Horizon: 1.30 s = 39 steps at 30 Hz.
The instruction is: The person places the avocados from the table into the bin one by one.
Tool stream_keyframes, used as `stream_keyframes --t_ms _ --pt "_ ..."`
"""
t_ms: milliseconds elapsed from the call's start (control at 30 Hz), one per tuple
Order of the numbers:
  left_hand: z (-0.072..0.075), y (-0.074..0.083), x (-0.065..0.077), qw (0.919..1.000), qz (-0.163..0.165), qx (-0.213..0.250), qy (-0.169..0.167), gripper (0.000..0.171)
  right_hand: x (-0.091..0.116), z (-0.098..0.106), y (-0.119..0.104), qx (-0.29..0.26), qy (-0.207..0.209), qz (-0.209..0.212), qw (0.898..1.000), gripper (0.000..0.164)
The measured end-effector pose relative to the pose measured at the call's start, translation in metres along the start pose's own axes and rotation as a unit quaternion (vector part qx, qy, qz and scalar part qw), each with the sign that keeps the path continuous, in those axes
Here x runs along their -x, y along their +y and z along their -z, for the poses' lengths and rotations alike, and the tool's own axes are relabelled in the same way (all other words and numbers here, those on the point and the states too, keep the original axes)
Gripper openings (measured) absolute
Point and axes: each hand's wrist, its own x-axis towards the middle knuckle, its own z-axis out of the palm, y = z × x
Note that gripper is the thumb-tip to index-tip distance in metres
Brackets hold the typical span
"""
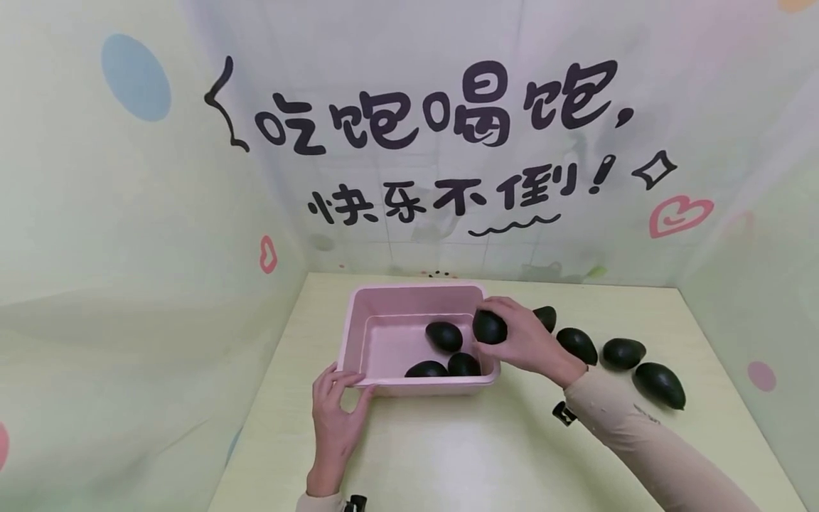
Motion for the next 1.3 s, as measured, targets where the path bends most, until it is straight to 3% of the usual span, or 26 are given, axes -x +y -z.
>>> stream_keyframes --t_ms 967,1300 --pt "-0.001 -0.002 0.001 1.0000 -0.003 0.001 0.006 0.028 -0.018 -0.008 -0.017 0.024 -0.067 0.005 0.997 0.066" --pt "-0.001 -0.001 0.000 1.0000 -0.005 0.002 0.007 0.028 -0.022 -0.009 -0.018 0.033 -0.069 0.016 0.997 0.064"
